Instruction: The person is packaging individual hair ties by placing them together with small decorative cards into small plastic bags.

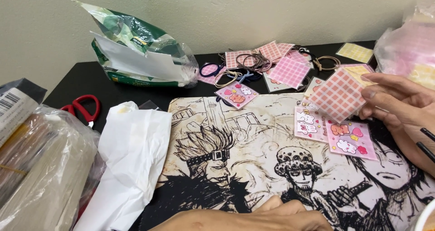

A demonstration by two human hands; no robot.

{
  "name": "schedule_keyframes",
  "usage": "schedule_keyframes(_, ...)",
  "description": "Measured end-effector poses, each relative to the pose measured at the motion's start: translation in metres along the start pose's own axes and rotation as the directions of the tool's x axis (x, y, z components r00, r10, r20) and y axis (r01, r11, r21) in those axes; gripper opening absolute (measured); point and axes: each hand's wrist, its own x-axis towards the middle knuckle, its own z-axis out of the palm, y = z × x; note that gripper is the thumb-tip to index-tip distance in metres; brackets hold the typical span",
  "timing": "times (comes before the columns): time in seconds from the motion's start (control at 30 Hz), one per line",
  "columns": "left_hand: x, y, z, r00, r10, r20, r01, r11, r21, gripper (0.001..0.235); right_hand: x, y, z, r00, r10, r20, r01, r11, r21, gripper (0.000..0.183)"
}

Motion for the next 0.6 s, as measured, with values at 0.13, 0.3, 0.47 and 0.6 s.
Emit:
schedule_keyframes(0.13,-0.003,0.005,-0.002,1.000,-0.002,0.021,0.002,1.000,0.023,0.062,0.001,0.003,-0.004,0.999,-0.029,0.034,0.029,0.999,-0.017,0.045)
schedule_keyframes(0.3,-0.001,0.007,-0.001,0.999,-0.039,0.023,0.039,0.999,-0.014,0.066,0.000,-0.001,-0.001,0.999,-0.014,0.030,0.015,1.000,-0.019,0.045)
schedule_keyframes(0.47,0.003,0.010,0.006,0.984,-0.174,0.028,0.177,0.975,-0.136,0.068,0.001,-0.001,-0.003,0.999,-0.004,0.036,0.005,0.999,-0.034,0.047)
schedule_keyframes(0.6,0.014,-0.011,0.018,0.991,-0.128,0.027,0.131,0.976,-0.176,0.061,-0.001,-0.004,0.000,0.999,-0.012,0.038,0.013,0.999,-0.034,0.044)
